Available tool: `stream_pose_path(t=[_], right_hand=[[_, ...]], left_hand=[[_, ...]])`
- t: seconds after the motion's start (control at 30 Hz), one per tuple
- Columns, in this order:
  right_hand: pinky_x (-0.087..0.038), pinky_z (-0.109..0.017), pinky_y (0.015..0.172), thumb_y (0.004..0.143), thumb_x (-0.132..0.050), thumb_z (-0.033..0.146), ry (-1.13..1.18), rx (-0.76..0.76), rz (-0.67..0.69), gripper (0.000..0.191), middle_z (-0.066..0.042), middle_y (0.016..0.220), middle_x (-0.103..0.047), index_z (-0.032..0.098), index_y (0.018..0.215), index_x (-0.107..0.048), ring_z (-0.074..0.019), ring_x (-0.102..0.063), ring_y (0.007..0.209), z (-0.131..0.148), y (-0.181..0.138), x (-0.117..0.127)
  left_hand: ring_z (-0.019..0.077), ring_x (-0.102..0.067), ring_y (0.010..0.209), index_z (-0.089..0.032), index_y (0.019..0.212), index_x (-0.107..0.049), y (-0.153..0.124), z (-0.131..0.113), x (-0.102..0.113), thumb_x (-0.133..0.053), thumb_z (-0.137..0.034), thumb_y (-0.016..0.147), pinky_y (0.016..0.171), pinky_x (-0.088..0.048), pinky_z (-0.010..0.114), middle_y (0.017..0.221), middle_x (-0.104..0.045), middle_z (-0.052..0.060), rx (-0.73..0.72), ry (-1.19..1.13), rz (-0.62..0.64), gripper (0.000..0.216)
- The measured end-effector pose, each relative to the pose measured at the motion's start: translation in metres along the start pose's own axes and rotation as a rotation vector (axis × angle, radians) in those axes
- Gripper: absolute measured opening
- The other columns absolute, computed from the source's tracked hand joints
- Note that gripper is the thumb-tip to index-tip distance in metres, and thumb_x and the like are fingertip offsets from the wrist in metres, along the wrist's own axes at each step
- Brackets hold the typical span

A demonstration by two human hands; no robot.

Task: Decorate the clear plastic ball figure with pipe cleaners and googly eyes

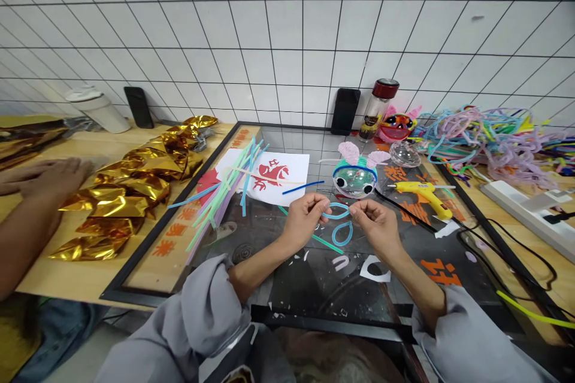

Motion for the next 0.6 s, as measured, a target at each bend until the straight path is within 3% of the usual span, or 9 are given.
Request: stream_pose_path(t=[0.27, 0.6], right_hand=[[-0.036, -0.025, 0.050, 0.068, -0.073, 0.051, 0.003, -0.001, -0.007, 0.035, -0.001, 0.058, -0.056, 0.017, 0.066, -0.065, -0.0117, -0.045, 0.054, 0.003, 0.000, -0.001], [-0.030, -0.025, 0.047, 0.068, -0.072, 0.051, 0.054, 0.025, -0.108, 0.035, 0.002, 0.057, -0.051, 0.018, 0.065, -0.060, -0.0092, -0.037, 0.051, 0.002, 0.007, 0.013]], left_hand=[[0.0101, -0.061, 0.054, -0.016, 0.079, -0.064, 0.000, 0.002, -0.001, -0.070, -0.051, 0.076, 0.054, -0.049, 0.022, 0.068, -0.068, 0.000, 0.003, -0.006, -0.001, 0.036], [0.0091, -0.060, 0.055, -0.015, 0.081, -0.062, 0.003, 0.005, -0.005, -0.069, -0.052, 0.077, 0.054, -0.048, 0.021, 0.067, -0.067, 0.001, 0.014, -0.074, 0.056, 0.038]])
Point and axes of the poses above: each hand's wrist, its own y-axis towards the middle knuckle, its own x-axis out of the back of the hand, z = x × y, the point moved 8 cm from there along y, towards the middle knuckle
